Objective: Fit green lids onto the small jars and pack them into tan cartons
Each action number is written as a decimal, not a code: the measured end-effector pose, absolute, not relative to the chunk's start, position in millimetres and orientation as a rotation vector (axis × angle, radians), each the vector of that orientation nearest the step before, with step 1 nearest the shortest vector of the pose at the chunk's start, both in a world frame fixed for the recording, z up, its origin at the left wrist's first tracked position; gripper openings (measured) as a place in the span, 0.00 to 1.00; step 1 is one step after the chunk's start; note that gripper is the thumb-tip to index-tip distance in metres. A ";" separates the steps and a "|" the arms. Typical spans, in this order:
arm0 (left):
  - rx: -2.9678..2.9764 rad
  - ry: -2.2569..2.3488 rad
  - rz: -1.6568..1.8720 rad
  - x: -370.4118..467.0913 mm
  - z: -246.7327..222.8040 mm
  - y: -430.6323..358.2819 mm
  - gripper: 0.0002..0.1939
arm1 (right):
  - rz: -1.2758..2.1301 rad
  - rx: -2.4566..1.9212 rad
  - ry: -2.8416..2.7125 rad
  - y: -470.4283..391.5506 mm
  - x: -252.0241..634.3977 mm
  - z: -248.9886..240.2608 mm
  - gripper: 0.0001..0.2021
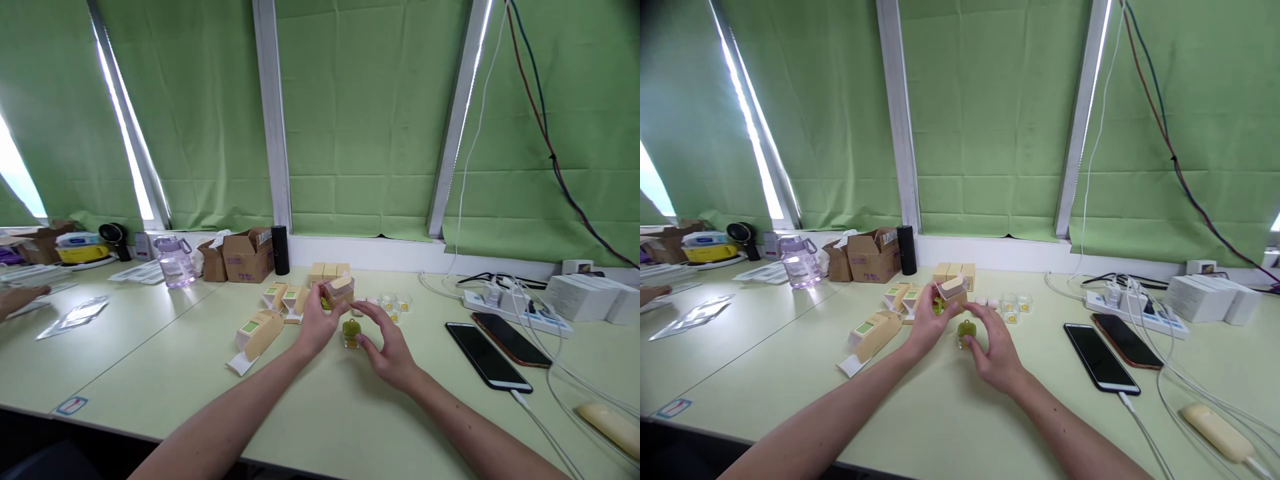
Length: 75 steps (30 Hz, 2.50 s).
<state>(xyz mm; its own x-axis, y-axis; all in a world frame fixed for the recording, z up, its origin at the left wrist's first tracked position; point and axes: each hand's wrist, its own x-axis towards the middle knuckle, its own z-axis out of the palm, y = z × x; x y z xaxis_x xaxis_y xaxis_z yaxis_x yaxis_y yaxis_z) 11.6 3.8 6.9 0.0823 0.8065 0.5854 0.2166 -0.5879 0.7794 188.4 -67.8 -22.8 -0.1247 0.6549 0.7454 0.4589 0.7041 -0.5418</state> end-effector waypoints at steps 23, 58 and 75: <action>1.996 1.160 1.005 9.7 -1.5 12.2 0.27 | 0.092 -1.908 -1.772 -45.4 215.7 -18.5 0.17; 2.114 0.968 1.386 10.9 -8.3 16.8 0.12 | 0.068 -1.877 -1.821 -46.7 215.2 -19.9 0.14; 1.487 0.721 1.146 16.4 -15.9 24.9 0.32 | 0.094 -1.898 -1.824 -45.5 215.9 -20.7 0.14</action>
